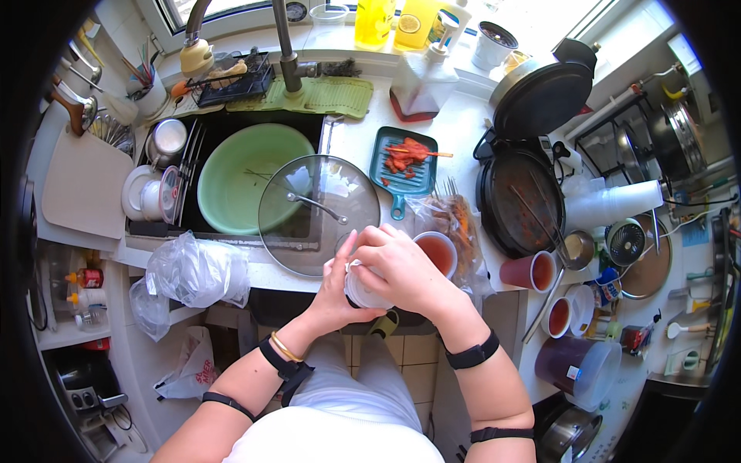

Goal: The recorder strains solids from a large pot of liquid into a container and then stores several cups in the refrigerator.

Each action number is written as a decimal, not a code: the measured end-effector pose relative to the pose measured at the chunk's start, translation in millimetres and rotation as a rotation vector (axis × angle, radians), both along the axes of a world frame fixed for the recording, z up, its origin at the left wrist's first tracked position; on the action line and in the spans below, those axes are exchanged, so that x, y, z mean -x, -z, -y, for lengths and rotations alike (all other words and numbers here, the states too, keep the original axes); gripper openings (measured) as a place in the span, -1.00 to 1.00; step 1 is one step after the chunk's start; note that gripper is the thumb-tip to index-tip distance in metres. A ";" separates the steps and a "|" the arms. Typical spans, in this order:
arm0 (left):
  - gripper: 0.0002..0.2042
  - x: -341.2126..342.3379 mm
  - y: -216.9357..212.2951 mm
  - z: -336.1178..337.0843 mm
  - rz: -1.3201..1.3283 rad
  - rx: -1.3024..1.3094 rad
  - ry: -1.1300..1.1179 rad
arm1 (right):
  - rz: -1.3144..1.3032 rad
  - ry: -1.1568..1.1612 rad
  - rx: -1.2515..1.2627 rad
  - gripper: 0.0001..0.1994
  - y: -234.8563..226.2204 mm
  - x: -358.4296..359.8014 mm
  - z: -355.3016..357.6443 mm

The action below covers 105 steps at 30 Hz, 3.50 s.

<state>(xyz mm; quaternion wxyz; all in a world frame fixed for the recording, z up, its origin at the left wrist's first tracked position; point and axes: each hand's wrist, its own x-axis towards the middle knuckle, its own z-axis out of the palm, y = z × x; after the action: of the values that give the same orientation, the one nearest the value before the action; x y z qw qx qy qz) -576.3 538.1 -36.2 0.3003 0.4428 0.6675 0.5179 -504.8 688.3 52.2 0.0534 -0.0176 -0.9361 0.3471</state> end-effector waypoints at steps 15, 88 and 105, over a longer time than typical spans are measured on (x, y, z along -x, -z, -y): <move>0.18 -1.2 9.2 -0.2 -0.039 -0.026 -0.010 | -0.234 0.282 -0.087 -0.80 7.6 -24.8 29.3; 0.05 0.3 8.2 -2.2 -0.099 -0.040 0.009 | -0.238 0.290 -0.453 -0.71 21.6 -67.7 41.7; -0.06 7.8 0.9 3.1 -0.172 -0.019 0.083 | -0.270 0.359 -0.378 -0.66 29.5 -71.7 31.0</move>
<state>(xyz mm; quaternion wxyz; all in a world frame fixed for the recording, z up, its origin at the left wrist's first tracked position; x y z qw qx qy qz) -584.1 535.0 -37.1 0.2588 0.5156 0.6670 0.4715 -433.1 657.3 22.6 0.2402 -0.1265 -0.9506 0.1507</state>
